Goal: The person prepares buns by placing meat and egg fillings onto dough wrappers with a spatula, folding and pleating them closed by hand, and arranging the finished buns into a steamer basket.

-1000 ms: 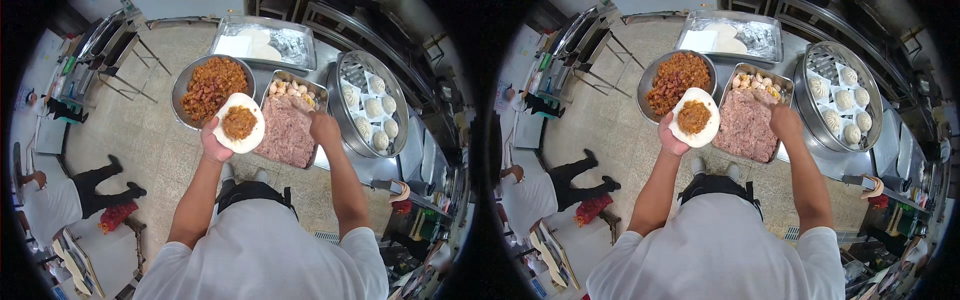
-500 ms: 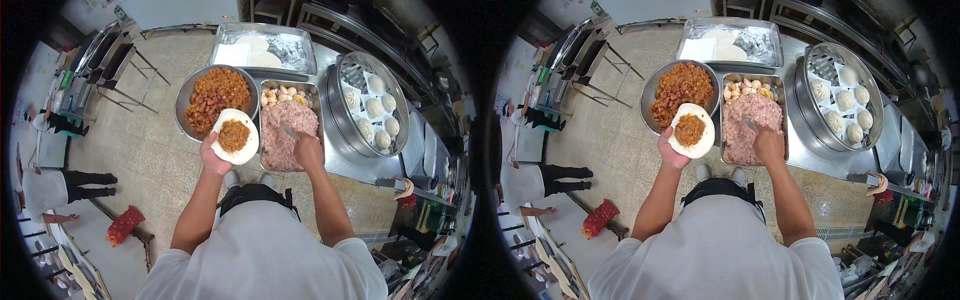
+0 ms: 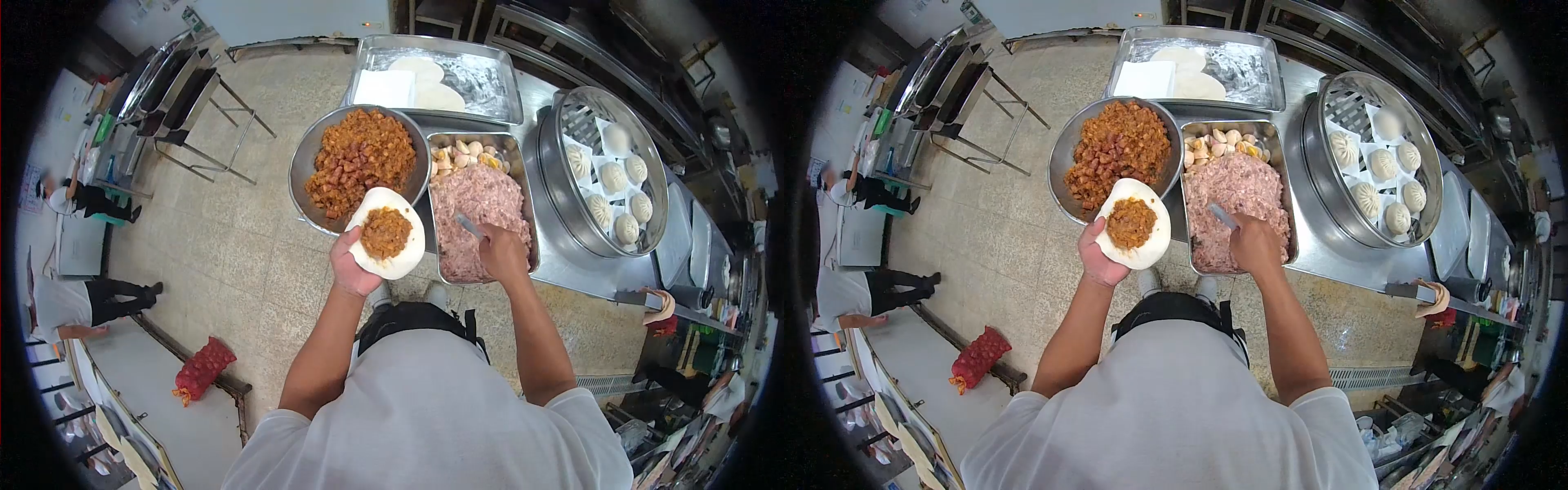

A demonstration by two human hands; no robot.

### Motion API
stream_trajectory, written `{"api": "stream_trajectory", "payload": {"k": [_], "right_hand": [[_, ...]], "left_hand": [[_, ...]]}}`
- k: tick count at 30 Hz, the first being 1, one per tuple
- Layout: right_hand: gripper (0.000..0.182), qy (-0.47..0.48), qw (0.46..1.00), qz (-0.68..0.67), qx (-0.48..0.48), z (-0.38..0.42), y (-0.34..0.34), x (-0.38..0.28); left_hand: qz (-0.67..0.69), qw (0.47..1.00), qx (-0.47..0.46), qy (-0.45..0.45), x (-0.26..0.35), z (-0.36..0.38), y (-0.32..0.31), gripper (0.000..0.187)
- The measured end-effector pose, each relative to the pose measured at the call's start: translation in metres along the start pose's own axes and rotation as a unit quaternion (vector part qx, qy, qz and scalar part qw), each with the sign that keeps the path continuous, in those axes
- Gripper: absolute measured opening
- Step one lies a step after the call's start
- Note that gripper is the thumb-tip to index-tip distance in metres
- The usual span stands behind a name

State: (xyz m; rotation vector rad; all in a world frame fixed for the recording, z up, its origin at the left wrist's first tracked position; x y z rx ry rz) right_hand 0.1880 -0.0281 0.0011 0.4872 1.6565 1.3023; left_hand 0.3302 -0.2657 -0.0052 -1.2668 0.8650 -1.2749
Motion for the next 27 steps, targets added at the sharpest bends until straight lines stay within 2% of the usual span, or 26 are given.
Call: {"api": "stream_trajectory", "payload": {"k": [2,4,8,10,12,14,15,18,22,27], "right_hand": [[0.028,-0.009,0.999,-0.034,0.005,0.003,-0.001,0.002],[0.028,-0.071,0.988,-0.139,-0.002,0.006,0.000,0.008],[0.028,-0.065,0.987,-0.146,0.033,0.015,0.029,0.003],[0.028,0.002,0.979,-0.169,0.111,0.019,0.050,0.000],[0.029,0.007,0.979,-0.160,0.124,0.026,0.075,-0.010],[0.030,0.053,0.976,-0.145,0.153,0.032,0.097,-0.025],[0.032,0.087,0.973,-0.130,0.171,0.033,0.101,-0.027],[0.036,0.090,0.970,-0.129,0.187,0.042,0.094,-0.027],[0.036,0.070,0.981,-0.103,0.151,0.051,0.087,-0.017],[0.035,0.069,0.991,-0.046,0.108,0.056,0.124,-0.023]], "left_hand": [[0.007,1.000,-0.002,0.004,0.000,-0.001,0.002,0.070],[0.016,1.000,0.003,0.009,-0.003,-0.004,0.003,0.068],[0.006,1.000,-0.011,0.003,-0.010,-0.025,-0.001,0.062],[-0.003,0.999,0.038,0.011,-0.019,-0.042,-0.002,0.057],[-0.024,0.999,0.027,0.022,-0.030,-0.058,-0.009,0.059],[-0.023,0.999,-0.016,0.044,-0.047,-0.070,-0.028,0.059],[-0.011,0.998,-0.019,0.053,-0.055,-0.075,-0.038,0.060],[0.025,0.996,-0.015,0.083,-0.073,-0.087,-0.051,0.060],[-0.020,0.996,-0.007,0.087,-0.088,-0.092,-0.049,0.058],[-0.019,0.996,-0.032,0.082,-0.095,-0.089,-0.048,0.061]]}}
Point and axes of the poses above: each hand's wrist, its own z-axis away from the middle knuckle, its own y-axis out of the back of the hand, x = y × z, the point moved 3 cm from there along -z, towards the middle knuckle, and after that the axes turned 4 degrees about z, right-handed, at the moved point
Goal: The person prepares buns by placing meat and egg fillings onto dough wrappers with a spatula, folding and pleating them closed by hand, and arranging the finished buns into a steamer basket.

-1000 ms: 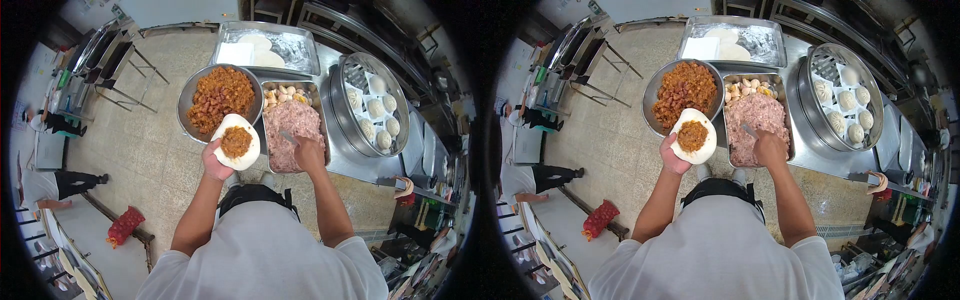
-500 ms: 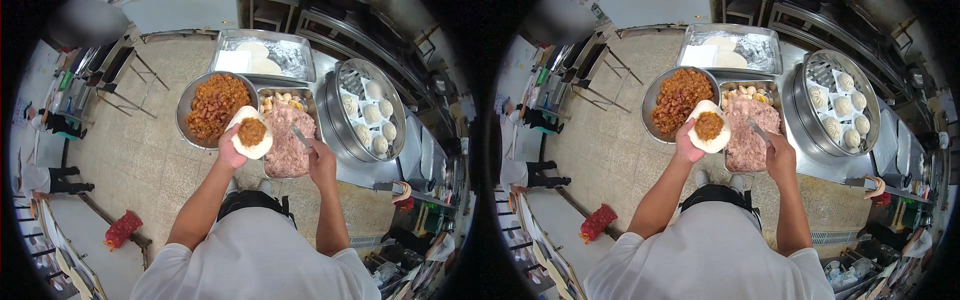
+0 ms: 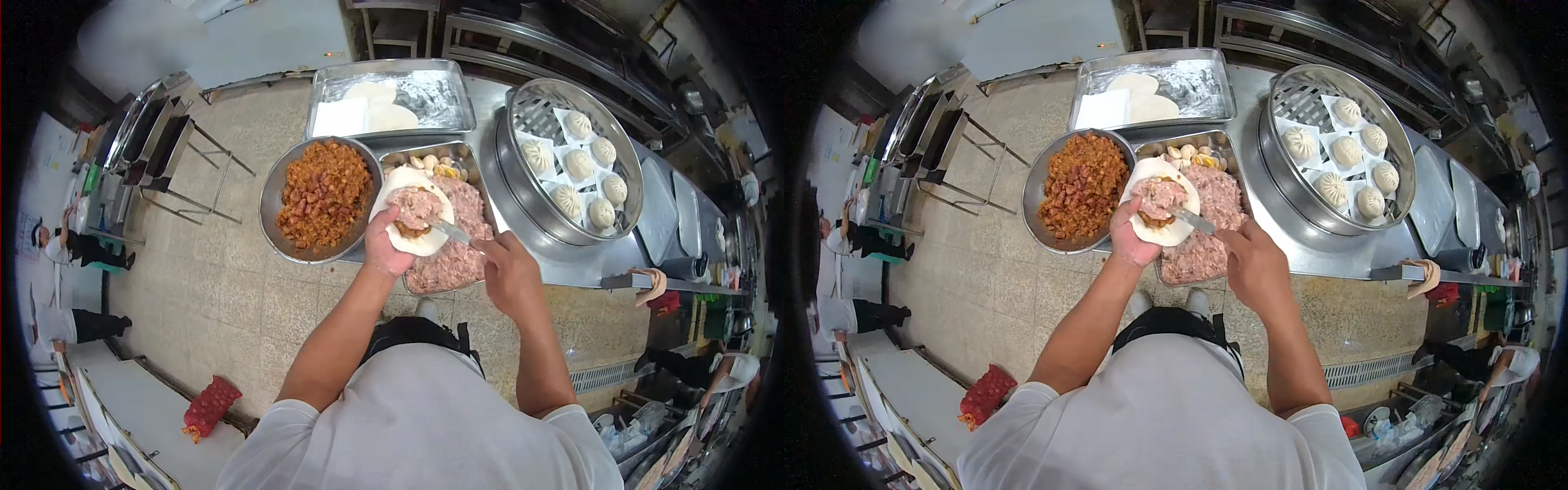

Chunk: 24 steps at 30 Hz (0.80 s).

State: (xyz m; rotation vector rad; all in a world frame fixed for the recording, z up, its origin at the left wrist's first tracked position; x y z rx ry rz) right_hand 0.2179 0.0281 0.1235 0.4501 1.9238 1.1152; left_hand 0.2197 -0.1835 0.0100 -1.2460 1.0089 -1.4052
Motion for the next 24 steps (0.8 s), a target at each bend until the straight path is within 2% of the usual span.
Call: {"api": "stream_trajectory", "payload": {"k": [2,5,6,7,9,11,13,15,17,19,21,24], "right_hand": [[0.037,-0.032,0.999,-0.011,0.007,0.003,0.018,-0.007],[0.038,-0.045,0.995,-0.079,0.039,0.009,0.022,-0.010],[0.039,-0.008,0.989,-0.124,0.078,0.008,0.014,-0.009],[0.039,-0.008,0.989,-0.125,0.077,0.008,0.002,-0.008],[0.036,0.026,0.997,-0.040,0.068,0.002,-0.016,-0.008],[0.035,0.019,0.997,-0.050,0.057,-0.002,-0.015,-0.008],[0.034,0.003,0.996,-0.071,0.048,0.000,-0.002,-0.011],[0.032,-0.015,0.994,-0.104,0.024,0.000,0.002,-0.009],[0.032,-0.052,0.983,-0.173,0.044,-0.004,-0.001,-0.006],[0.031,-0.055,0.982,-0.175,0.040,-0.010,-0.021,-0.007],[0.031,0.007,0.976,-0.216,0.041,-0.015,-0.048,-0.011],[0.030,0.009,0.985,-0.163,0.054,-0.021,-0.052,-0.011]], "left_hand": [[0.023,0.995,0.029,-0.089,0.004,0.000,-0.005,0.064],[-0.003,0.992,0.000,-0.123,0.017,-0.001,-0.015,0.066],[-0.009,0.994,-0.012,-0.109,0.020,-0.001,-0.018,0.067],[-0.009,0.994,-0.011,-0.110,0.022,0.000,-0.020,0.067],[-0.003,0.995,-0.002,-0.100,0.025,-0.001,-0.022,0.069],[-0.041,0.991,-0.018,-0.122,0.029,-0.001,-0.021,0.065],[0.052,0.988,0.017,-0.143,0.037,0.008,-0.022,0.063],[0.068,0.988,0.004,-0.139,0.049,0.015,-0.030,0.062],[0.086,0.987,-0.010,-0.132,0.058,0.020,-0.028,0.062],[0.032,0.991,-0.055,-0.118,0.062,0.021,-0.019,0.062],[-0.001,0.993,-0.047,-0.111,0.062,0.020,-0.012,0.061],[-0.037,0.991,-0.013,-0.125,0.065,0.022,-0.013,0.060]]}}
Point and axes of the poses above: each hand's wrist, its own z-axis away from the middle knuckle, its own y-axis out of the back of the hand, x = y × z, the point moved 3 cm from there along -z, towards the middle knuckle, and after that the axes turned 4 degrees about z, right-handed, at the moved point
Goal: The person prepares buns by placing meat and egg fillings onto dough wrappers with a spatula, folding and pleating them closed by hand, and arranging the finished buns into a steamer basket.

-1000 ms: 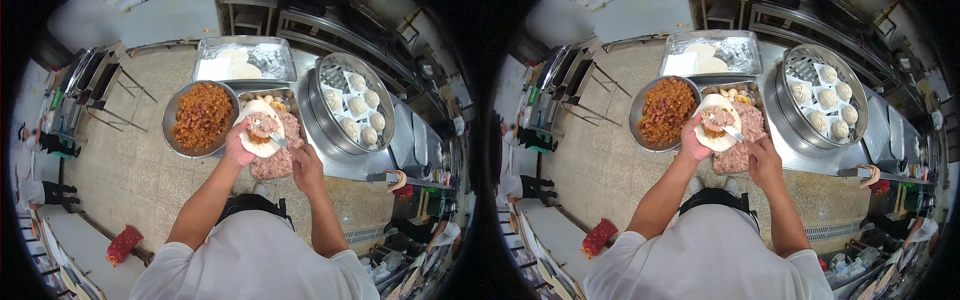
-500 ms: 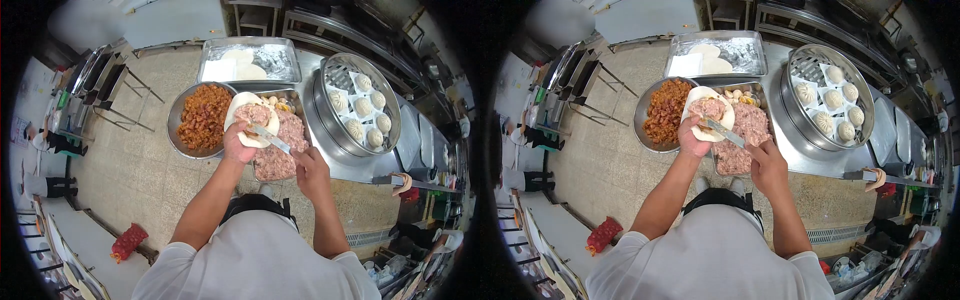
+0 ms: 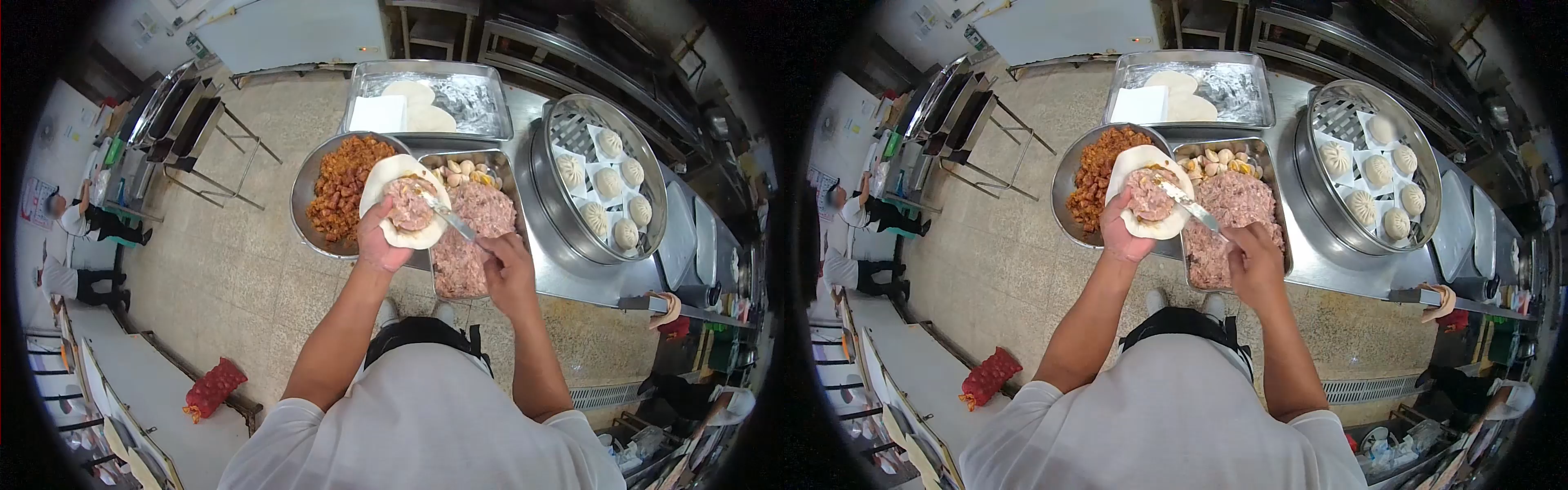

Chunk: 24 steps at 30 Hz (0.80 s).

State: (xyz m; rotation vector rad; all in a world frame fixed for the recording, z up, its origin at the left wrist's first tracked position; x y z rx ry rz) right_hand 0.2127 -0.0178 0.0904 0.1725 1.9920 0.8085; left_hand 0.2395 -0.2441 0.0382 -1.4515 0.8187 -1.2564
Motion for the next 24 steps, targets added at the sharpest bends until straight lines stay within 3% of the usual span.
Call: {"api": "stream_trajectory", "payload": {"k": [2,4,5,7,8,9,11,12,15,19,21,23,24], "right_hand": [[0.029,0.003,1.000,0.017,-0.002,-0.002,0.010,0.001],[0.029,-0.015,1.000,-0.005,0.001,-0.004,0.023,-0.009],[0.029,-0.033,0.999,-0.025,0.005,-0.005,0.028,-0.013],[0.028,-0.025,1.000,-0.013,-0.007,-0.005,0.033,-0.016],[0.028,-0.013,0.999,-0.030,-0.003,-0.003,0.035,-0.018],[0.027,-0.003,0.999,-0.048,0.002,-0.002,0.034,-0.019],[0.028,0.031,0.999,-0.031,-0.015,0.003,0.028,-0.020],[0.029,0.075,0.997,-0.012,-0.029,0.001,0.025,-0.021],[0.031,0.052,0.992,0.091,-0.073,0.001,0.017,-0.018],[0.026,-0.019,0.994,0.062,-0.083,0.001,0.040,-0.012],[0.022,-0.088,0.979,0.162,-0.086,0.001,0.047,-0.002],[0.022,-0.107,0.966,0.218,-0.086,0.005,0.034,0.016],[0.024,-0.128,0.949,0.265,-0.113,0.010,0.023,0.029]], "left_hand": [[-0.008,0.999,0.031,-0.018,0.011,0.004,-0.001,0.059],[0.055,0.994,-0.001,0.091,0.024,0.003,0.000,0.057],[0.056,0.994,0.000,0.089,0.028,0.005,0.004,0.057],[-0.134,0.983,0.054,0.114,0.033,0.009,0.006,0.062],[-0.032,0.994,-0.037,0.102,0.030,0.017,-0.001,0.067],[-0.033,0.993,-0.035,0.104,0.029,0.023,-0.006,0.067],[0.167,0.972,-0.106,0.127,0.025,0.036,-0.016,0.069],[0.136,0.977,-0.090,0.141,0.022,0.035,-0.015,0.067],[0.048,0.981,-0.026,0.188,0.016,0.029,0.028,0.065],[-0.005,0.989,0.000,0.145,0.029,0.037,0.036,0.064],[-0.025,0.993,0.021,0.116,0.039,0.041,0.032,0.065],[0.091,0.995,-0.017,0.030,0.051,0.042,0.020,0.067],[0.070,0.997,0.015,0.018,0.057,0.041,0.033,0.068]]}}
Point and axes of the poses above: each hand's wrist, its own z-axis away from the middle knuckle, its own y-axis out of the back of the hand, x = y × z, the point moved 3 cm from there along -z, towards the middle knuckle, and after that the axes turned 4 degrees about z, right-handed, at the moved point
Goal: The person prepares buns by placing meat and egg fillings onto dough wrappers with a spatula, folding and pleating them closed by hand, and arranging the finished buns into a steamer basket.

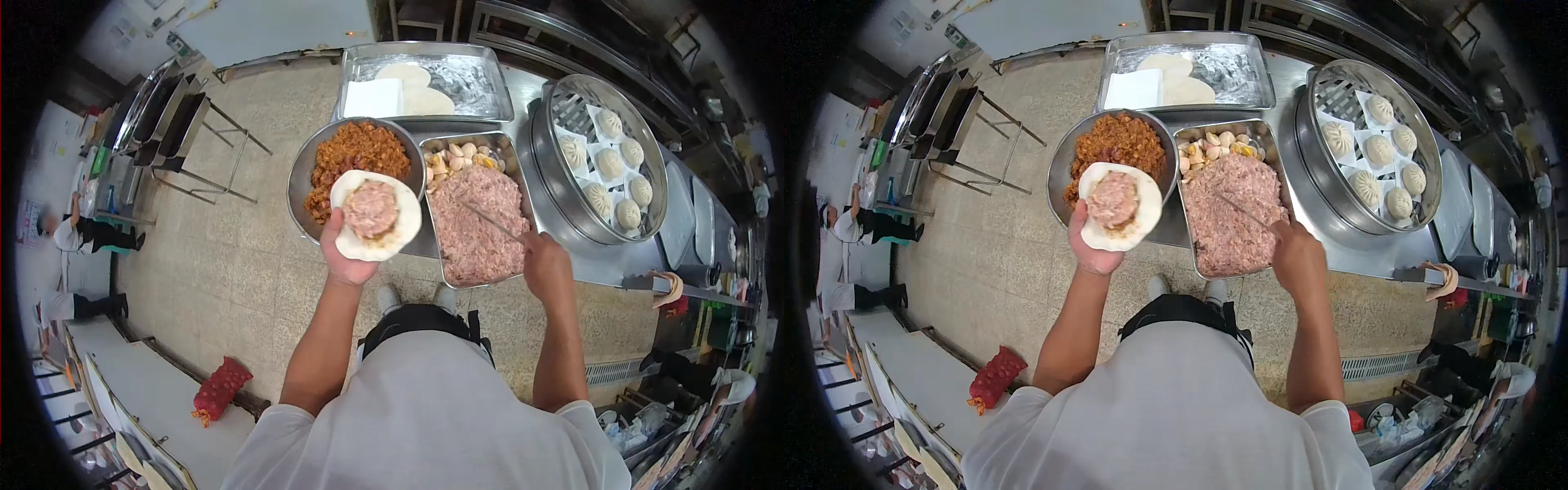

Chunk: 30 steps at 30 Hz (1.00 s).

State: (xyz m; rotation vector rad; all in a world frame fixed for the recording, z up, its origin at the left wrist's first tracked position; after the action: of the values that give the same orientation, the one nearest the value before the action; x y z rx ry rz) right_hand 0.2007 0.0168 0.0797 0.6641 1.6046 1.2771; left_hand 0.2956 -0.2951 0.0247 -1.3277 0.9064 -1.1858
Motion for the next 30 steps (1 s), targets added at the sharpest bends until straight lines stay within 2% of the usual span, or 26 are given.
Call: {"api": "stream_trajectory", "payload": {"k": [1,3,5,7,9,19,21,22,24,25,28,30], "right_hand": [[0.026,-0.020,0.998,0.050,-0.027,-0.001,-0.014,0.003],[0.026,-0.014,0.998,0.052,-0.033,0.000,-0.038,-0.004],[0.023,0.009,0.998,0.045,-0.033,0.002,-0.060,-0.012],[0.020,0.044,0.999,0.010,-0.005,0.006,-0.064,-0.020],[0.020,0.003,1.000,-0.002,-0.006,0.013,-0.060,-0.025],[0.021,0.015,0.999,-0.043,0.005,0.030,-0.058,-0.026],[0.022,0.028,0.988,-0.125,0.081,0.035,-0.065,-0.012],[0.022,0.027,0.988,-0.124,0.083,0.039,-0.063,-0.011],[0.019,-0.145,0.966,-0.213,-0.014,0.047,-0.060,-0.004],[0.019,-0.147,0.966,-0.214,-0.013,0.051,-0.056,-0.007],[0.017,-0.157,0.951,-0.262,0.046,0.057,-0.036,-0.019],[0.017,-0.047,0.955,-0.248,0.157,0.056,-0.014,-0.046]], "left_hand": [[0.000,1.000,-0.001,0.002,0.005,-0.002,0.009,0.068],[-0.061,0.997,0.041,0.020,0.011,-0.003,0.024,0.068],[-0.054,0.998,0.030,0.021,0.009,0.001,0.021,0.068],[-0.047,0.999,0.018,0.019,0.010,0.005,0.021,0.067],[0.018,0.998,-0.014,0.054,0.010,0.009,0.021,0.066],[-0.037,0.996,0.008,0.075,0.000,0.011,0.027,0.066],[-0.050,0.994,0.013,0.092,-0.005,0.008,0.032,0.064],[-0.045,0.994,0.017,0.097,-0.008,0.006,0.036,0.063],[-0.043,0.994,0.031,0.099,-0.015,0.002,0.041,0.063],[-0.041,0.993,0.046,0.100,-0.019,0.000,0.042,0.062],[-0.045,0.992,0.037,0.116,-0.029,-0.006,0.036,0.064],[-0.043,0.989,0.017,0.138,-0.034,-0.010,0.029,0.065]]}}
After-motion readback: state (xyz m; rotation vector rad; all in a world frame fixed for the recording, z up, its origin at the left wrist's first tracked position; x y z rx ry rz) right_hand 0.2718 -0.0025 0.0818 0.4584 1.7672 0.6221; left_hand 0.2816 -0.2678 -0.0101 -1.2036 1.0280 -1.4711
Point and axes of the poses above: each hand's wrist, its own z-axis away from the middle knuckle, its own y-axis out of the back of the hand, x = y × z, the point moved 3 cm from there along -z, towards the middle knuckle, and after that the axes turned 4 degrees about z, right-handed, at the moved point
